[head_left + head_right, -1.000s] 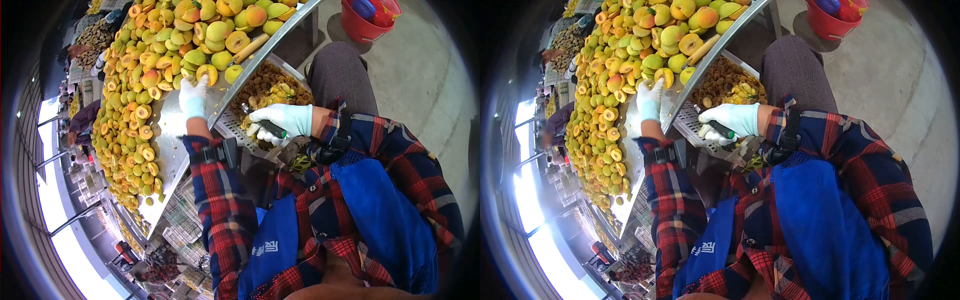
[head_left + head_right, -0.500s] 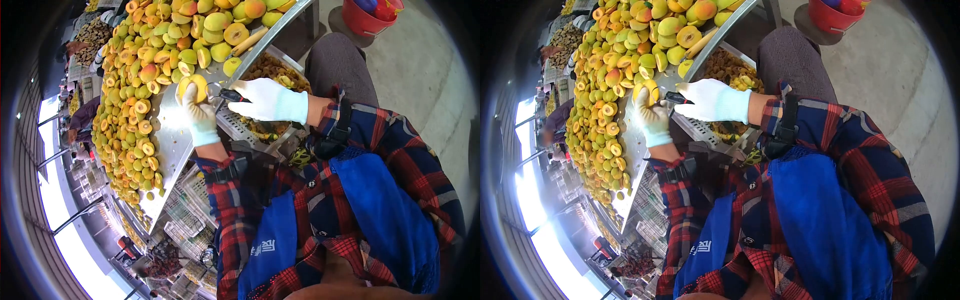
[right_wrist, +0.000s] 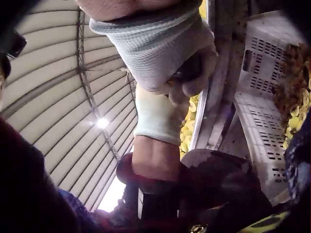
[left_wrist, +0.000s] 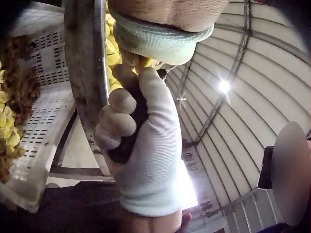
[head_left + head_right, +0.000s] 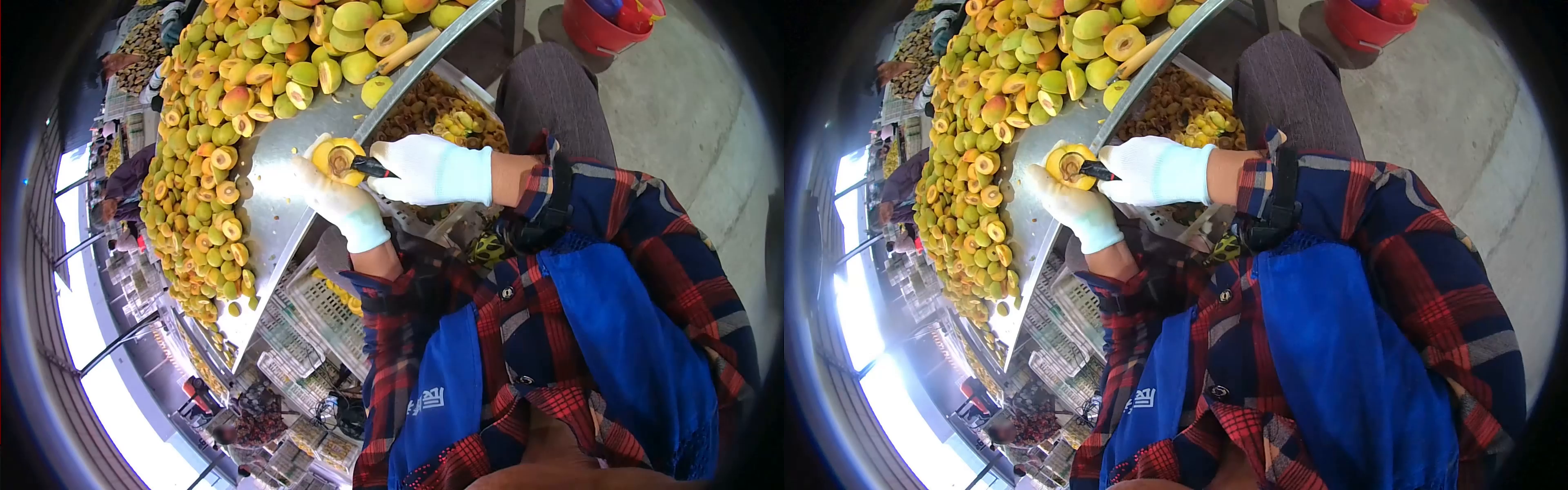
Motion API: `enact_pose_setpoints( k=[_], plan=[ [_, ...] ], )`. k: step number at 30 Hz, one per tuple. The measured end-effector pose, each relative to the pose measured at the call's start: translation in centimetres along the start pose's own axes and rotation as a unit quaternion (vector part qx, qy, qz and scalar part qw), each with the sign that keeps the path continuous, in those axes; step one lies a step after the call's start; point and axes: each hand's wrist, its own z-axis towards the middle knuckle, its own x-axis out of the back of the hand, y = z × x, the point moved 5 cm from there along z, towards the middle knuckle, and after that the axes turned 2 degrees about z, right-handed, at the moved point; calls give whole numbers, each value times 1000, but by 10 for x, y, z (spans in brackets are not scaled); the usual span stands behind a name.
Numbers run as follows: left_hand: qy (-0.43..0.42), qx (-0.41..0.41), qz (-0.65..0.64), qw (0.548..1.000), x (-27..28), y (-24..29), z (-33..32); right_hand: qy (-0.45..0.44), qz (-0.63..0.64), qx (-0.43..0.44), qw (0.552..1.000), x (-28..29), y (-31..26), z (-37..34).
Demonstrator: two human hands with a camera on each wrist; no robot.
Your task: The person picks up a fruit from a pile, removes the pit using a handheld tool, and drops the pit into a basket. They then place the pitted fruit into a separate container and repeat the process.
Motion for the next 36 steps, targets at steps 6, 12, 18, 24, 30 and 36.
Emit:
enact_pose_setpoints(
  k=[6, 12, 18, 24, 30, 36],
  plan=[
    [40, -53, 92, 994, 7, 2, -6, -204, 309, -128, 920, -2, -3, -10],
    [51, -38, 123, 990, 9, 9, -12, -130, 86, 4, 988, -11, 7, 6],
    [-22, 68, 44, 996, 14, -3, -12, -292, 350, -125, 881, -16, 7, -11],
    [-150, 0, 60, 987, 13, 14, -9, -375, 406, -94, 828, -7, 0, -24],
    [-115, 148, -266, 946, 1, -5, -20, -367, 550, -41, 749, -28, -11, -28],
    [-49, 265, -218, 938, 51, -40, -5, -261, 258, -58, 929, -55, 19, -24]
  ],
)
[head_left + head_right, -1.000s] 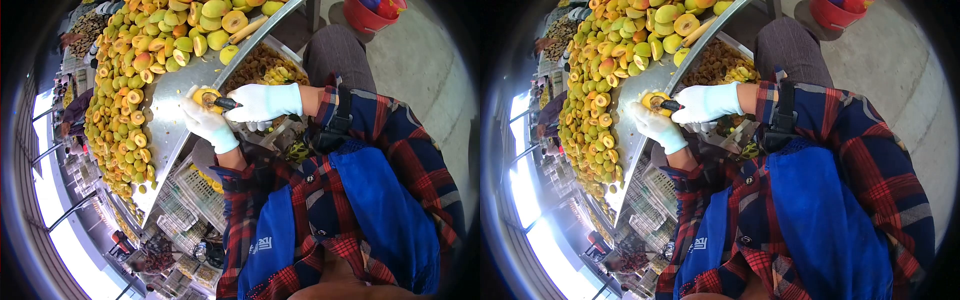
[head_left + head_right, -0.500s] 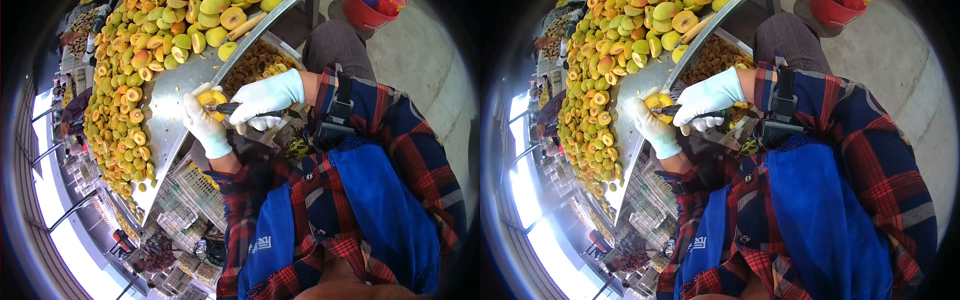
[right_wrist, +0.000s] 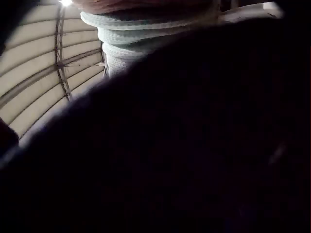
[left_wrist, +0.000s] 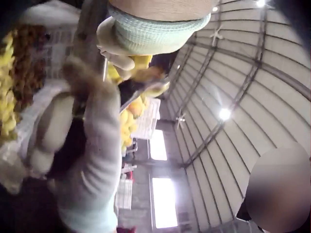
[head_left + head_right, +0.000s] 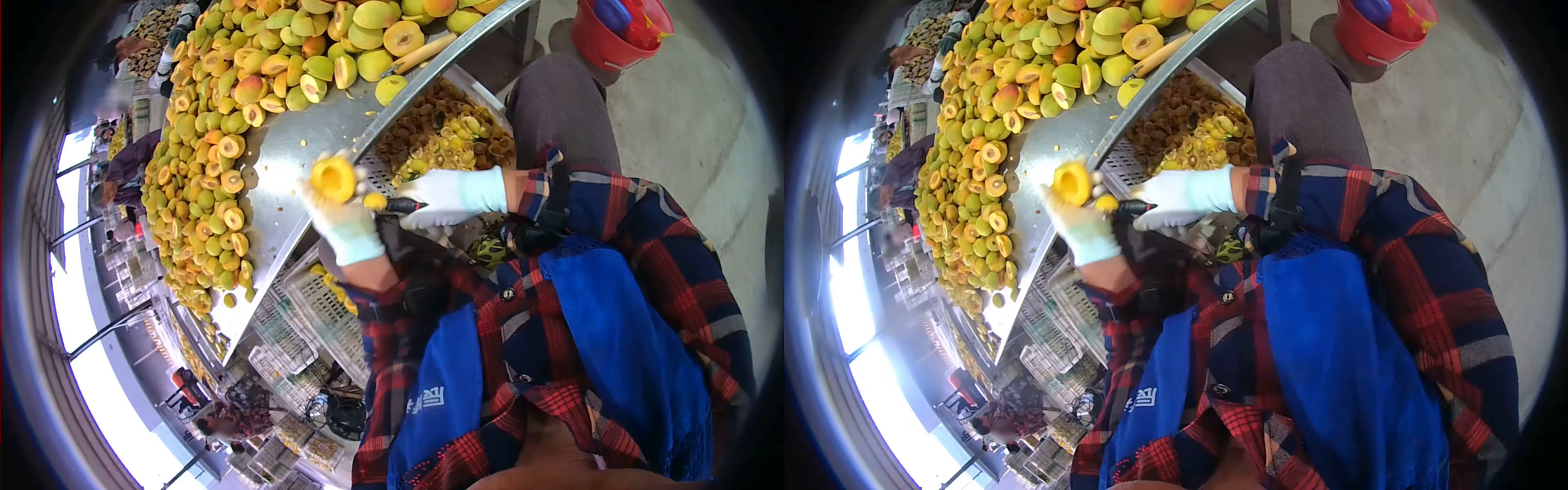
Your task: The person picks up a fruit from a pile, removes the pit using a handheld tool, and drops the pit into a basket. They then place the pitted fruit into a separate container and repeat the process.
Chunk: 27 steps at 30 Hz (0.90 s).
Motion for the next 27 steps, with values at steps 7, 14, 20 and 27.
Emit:
enact_pose_setpoints(
  k=[7, 14, 20, 27],
  plan=[
    [267, -153, 708, 636, 117, 124, -55, 86, 523, -146, 835, 7, 15, -21],
    [20, -283, 724, 629, 16, 98, 57, 141, 535, -90, 828, 16, 14, -13],
    [-11, -324, 781, 534, -47, 60, 181, 44, 569, 4, 821, 22, -5, -15],
    [23, -258, 664, 701, -42, 52, 181, 58, 521, -51, 850, 21, -15, -14]
  ],
)
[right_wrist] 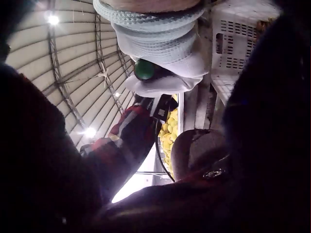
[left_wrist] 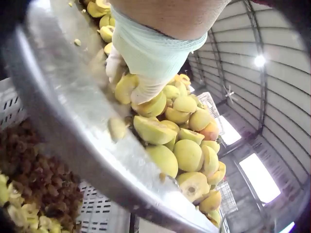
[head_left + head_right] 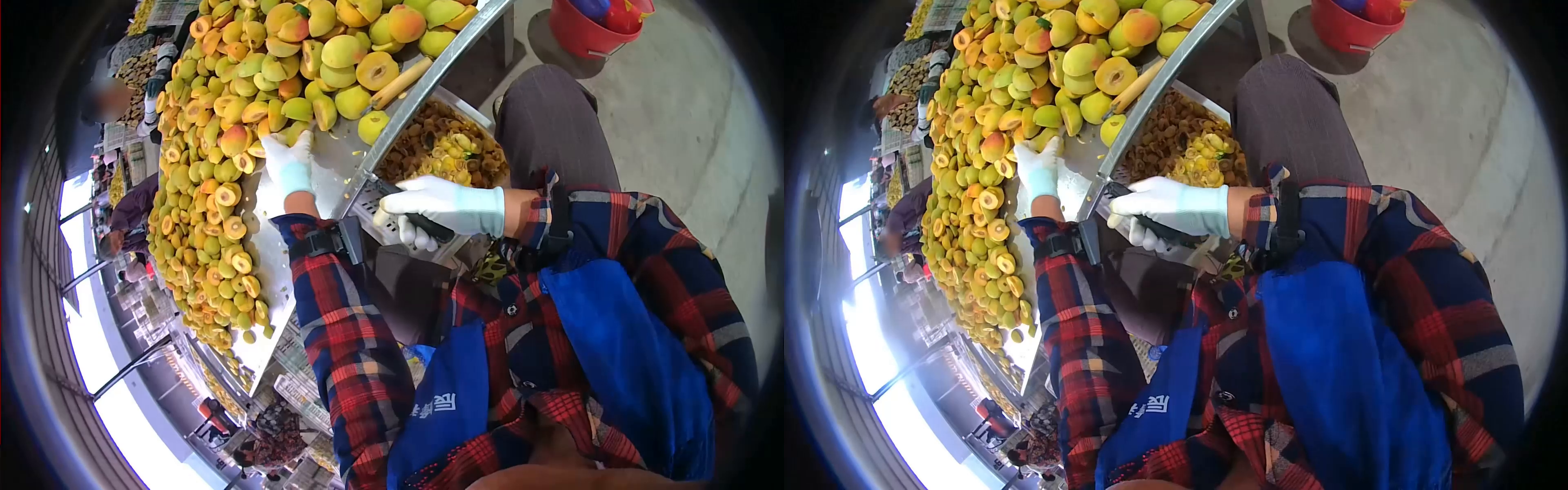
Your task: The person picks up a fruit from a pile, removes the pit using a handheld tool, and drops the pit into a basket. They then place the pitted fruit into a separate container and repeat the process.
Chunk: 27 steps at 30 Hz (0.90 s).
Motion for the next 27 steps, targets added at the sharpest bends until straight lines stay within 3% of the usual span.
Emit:
enact_pose_setpoints(
  k=[2, 3, 4, 5, 6, 8, 9, 11, 12, 14, 16, 21, 23, 24, 25, 26, 27],
  plan=[
    [45, -45, 49, 997, 8, 19, -18, 24, -178, 117, 977, -1, -18, -3],
    [13, 75, -174, 982, 3, 12, -28, 79, -318, 142, 934, 3, -24, -1],
    [-21, 189, -383, 904, -3, 6, -42, 77, -318, 141, 934, 2, -25, 0],
    [-43, 180, -452, 873, 1, 9, -53, 119, -424, 198, 876, 1, -34, 0],
    [-41, 182, -450, 873, 8, 9, -63, 158, -522, 249, 800, -1, -40, -2],
    [-131, 210, -607, 755, 7, 8, -85, 128, -534, 257, 795, -11, -45, -5],
    [-128, 211, -607, 755, 13, 14, -97, 138, -568, 272, 765, -16, -48, -5],
    [-154, 218, -718, 643, 18, 35, -124, 137, -617, 303, 713, -22, -46, 0],
    [-165, 218, -767, 581, 18, 45, -135, 134, -618, 301, 714, -21, -43, 4],
    [-141, 201, -767, 593, 17, 55, -151, 136, -635, 348, 676, -24, -39, 5],
    [-40, 184, -698, 691, 23, 60, -160, 131, -639, 333, 681, -26, -35, 3],
    [29, 147, -660, 736, 22, 59, -171, 120, -657, 299, 682, -23, -27, 6],
    [81, 94, -514, 849, 27, 55, -171, 69, -622, 261, 735, -27, -22, 5],
    [81, 95, -515, 848, 25, 53, -173, 69, -623, 260, 735, -30, -23, 2],
    [147, 10, -289, 946, 41, 73, -177, 61, -532, 187, 823, -27, -18, 2],
    [203, -76, -43, 975, 48, 93, -183, 53, -431, 110, 894, -24, -11, 3],
    [197, -37, -101, 974, 45, 89, -183, 27, -362, 55, 930, -21, -6, 6]
  ],
)
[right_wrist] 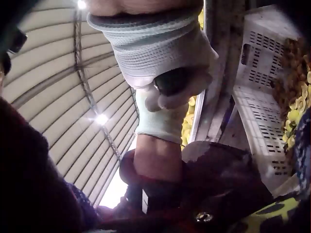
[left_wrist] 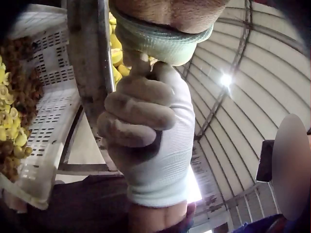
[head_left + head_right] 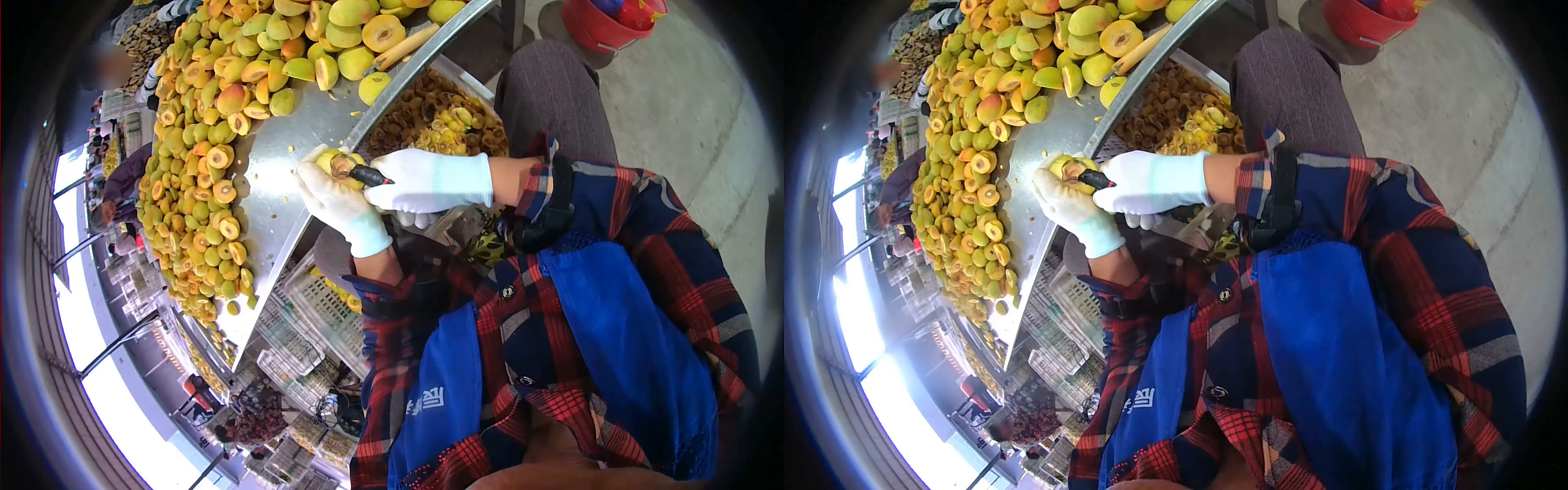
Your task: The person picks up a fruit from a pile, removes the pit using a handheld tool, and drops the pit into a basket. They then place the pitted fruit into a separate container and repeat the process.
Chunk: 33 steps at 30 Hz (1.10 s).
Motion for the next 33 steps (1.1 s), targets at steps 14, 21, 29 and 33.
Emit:
enact_pose_setpoints(
  k=[14, 21, 29, 33],
  plan=[
    [21, 169, -264, 949, -4, -14, -10, -143, 56, -4, 988, -7, 1, -11],
    [-87, 108, -267, 954, 0, -15, -14, -185, -42, -75, 979, 6, 5, -7],
    [18, 10, -190, 981, -2, -12, -13, -156, 24, -6, 987, -8, 6, -12],
    [-171, 217, -452, 848, -13, -28, -18, -227, 31, -20, 973, -1, 7, -10]
  ],
)
